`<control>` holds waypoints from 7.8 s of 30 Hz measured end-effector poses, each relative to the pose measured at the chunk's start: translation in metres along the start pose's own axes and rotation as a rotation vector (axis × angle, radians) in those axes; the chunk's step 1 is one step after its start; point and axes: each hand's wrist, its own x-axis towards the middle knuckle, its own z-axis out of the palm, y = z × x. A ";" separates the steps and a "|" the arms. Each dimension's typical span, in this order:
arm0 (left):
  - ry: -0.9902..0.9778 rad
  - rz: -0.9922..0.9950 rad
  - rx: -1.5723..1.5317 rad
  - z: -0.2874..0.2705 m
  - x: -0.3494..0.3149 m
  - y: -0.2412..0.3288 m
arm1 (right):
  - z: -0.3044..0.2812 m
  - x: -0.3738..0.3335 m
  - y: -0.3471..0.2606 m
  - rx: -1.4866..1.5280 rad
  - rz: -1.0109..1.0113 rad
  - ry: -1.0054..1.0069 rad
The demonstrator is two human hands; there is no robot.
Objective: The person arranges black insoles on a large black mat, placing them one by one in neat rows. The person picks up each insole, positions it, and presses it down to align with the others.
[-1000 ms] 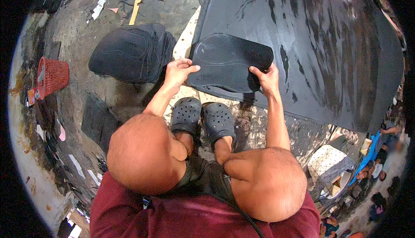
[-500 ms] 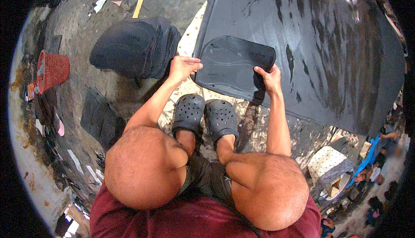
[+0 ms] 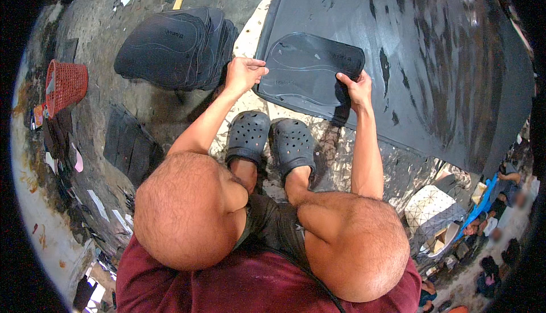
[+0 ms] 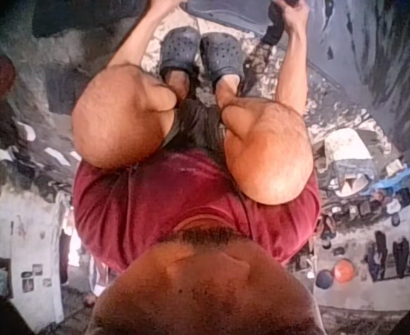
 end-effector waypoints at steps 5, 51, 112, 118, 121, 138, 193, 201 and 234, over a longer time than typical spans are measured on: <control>0.127 0.178 0.385 -0.009 -0.007 -0.001 | 0.015 0.003 0.007 -0.021 -0.100 -0.005; 1.082 0.138 1.137 -0.275 -0.057 0.059 | 0.059 -0.052 -0.039 -0.804 -0.584 0.049; 0.132 0.482 0.865 0.018 0.139 0.123 | -0.012 0.172 -0.059 -0.360 -0.185 0.259; 0.030 0.782 1.089 0.054 0.161 0.079 | 0.018 0.118 -0.089 -1.205 -0.623 0.553; 0.030 0.782 1.074 0.068 0.156 0.088 | -0.014 0.121 -0.075 -1.303 -0.591 0.210; 0.237 0.774 0.394 -0.012 0.050 0.103 | -0.040 0.122 -0.072 -1.040 -0.446 0.076; 0.277 0.188 0.130 0.009 0.311 0.175 | -0.007 0.294 -0.148 0.028 -0.332 0.231; 0.249 0.115 0.129 0.018 0.322 0.168 | -0.016 0.324 -0.130 0.057 -0.297 0.192; 0.346 0.634 1.087 0.050 0.298 0.216 | 0.032 0.268 -0.170 -1.082 -0.562 0.749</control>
